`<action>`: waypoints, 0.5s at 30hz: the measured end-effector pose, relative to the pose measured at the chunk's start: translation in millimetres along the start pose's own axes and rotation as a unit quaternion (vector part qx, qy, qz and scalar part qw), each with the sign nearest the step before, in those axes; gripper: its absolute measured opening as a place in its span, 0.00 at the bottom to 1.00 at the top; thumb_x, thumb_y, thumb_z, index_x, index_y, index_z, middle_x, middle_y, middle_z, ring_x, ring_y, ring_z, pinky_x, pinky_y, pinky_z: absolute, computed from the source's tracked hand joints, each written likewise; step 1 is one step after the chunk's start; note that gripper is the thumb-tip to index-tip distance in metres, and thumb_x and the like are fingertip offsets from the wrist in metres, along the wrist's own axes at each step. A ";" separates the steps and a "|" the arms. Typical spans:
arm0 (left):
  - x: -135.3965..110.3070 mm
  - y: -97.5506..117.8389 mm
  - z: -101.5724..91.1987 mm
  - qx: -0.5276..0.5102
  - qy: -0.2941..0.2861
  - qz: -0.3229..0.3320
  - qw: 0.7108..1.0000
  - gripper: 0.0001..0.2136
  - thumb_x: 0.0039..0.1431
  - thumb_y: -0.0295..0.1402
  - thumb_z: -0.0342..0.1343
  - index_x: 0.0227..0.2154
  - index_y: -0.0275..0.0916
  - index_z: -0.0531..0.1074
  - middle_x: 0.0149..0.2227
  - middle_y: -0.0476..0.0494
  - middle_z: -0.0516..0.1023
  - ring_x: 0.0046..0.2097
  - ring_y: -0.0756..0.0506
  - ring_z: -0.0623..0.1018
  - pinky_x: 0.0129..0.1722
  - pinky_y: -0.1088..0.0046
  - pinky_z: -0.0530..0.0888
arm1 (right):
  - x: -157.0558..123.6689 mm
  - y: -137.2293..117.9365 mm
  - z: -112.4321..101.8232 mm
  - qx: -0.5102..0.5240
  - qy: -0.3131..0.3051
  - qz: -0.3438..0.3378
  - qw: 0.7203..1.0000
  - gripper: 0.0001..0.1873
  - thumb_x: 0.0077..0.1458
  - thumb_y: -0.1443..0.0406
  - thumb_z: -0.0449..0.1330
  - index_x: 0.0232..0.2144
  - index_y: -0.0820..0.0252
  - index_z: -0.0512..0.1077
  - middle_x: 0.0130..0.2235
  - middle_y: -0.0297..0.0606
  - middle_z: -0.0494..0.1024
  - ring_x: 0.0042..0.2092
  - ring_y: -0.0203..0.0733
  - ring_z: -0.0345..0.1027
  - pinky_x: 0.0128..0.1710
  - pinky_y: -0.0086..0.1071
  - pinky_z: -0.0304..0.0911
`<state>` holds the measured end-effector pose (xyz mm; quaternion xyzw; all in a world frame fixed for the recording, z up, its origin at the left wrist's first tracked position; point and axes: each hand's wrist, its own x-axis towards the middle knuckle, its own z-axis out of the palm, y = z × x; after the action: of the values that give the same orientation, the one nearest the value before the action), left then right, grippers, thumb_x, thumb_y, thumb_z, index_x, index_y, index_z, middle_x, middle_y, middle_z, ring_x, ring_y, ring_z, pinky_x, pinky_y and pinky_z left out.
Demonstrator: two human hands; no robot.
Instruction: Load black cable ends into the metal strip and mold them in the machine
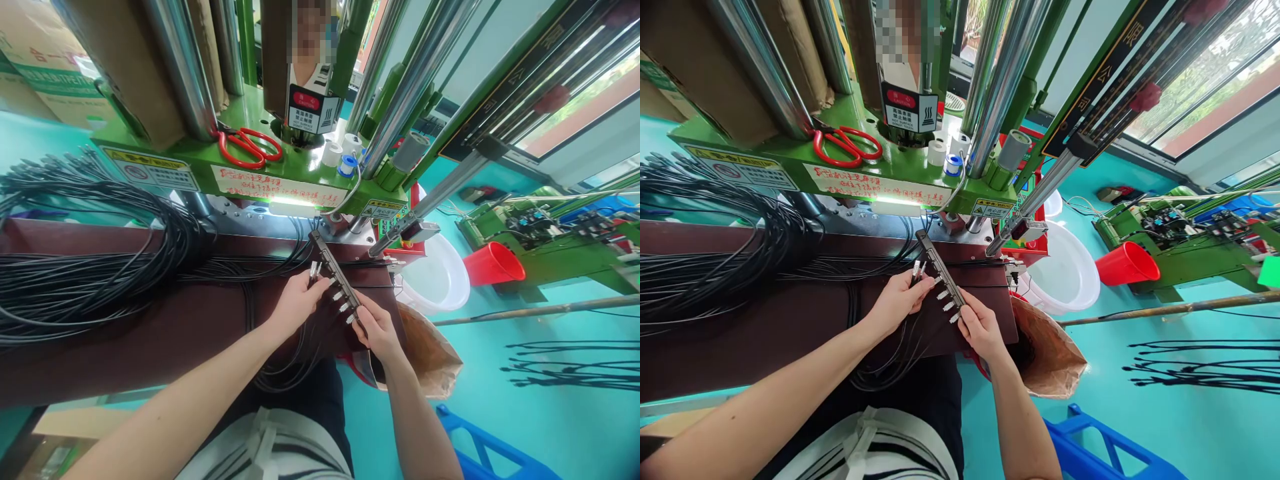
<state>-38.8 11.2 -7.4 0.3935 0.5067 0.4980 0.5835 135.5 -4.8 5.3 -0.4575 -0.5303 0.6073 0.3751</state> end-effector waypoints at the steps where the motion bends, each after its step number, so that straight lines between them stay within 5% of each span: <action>1: 0.8 0.4 -0.6 0.009 -0.006 0.002 1.000 0.11 0.51 0.39 0.53 0.23 0.37 0.60 0.16 0.57 0.57 0.16 0.57 0.56 0.15 0.81 0.55 | 0.0 0.4 -0.1 -0.004 -0.001 -0.003 1.000 0.23 0.55 0.59 0.53 0.51 0.64 0.65 0.17 0.25 0.57 0.16 0.25 0.46 0.12 0.23 0.40; 9: 2.4 7.2 -1.7 0.102 0.000 0.045 0.994 0.11 0.53 0.39 0.49 0.22 0.38 0.60 0.16 0.57 0.58 0.17 0.56 0.56 0.18 0.79 0.56 | -1.7 8.1 0.6 -0.056 -0.015 -0.017 0.998 0.24 0.57 0.58 0.52 0.54 0.60 0.62 0.17 0.25 0.54 0.17 0.26 0.46 0.14 0.23 0.42; 15: 2.3 13.4 -11.7 0.110 0.013 0.047 0.993 0.18 0.56 0.45 0.43 0.17 0.38 0.56 0.16 0.54 0.58 0.19 0.54 0.59 0.19 0.78 0.58 | -1.0 7.2 -1.8 0.026 0.015 -0.004 1.000 0.23 0.55 0.58 0.54 0.51 0.61 0.66 0.17 0.25 0.56 0.16 0.25 0.45 0.12 0.22 0.39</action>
<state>-52.8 15.5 3.0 0.4724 0.5470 0.4709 0.5058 137.7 -6.3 -1.7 -0.4544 -0.5104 0.6127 0.3970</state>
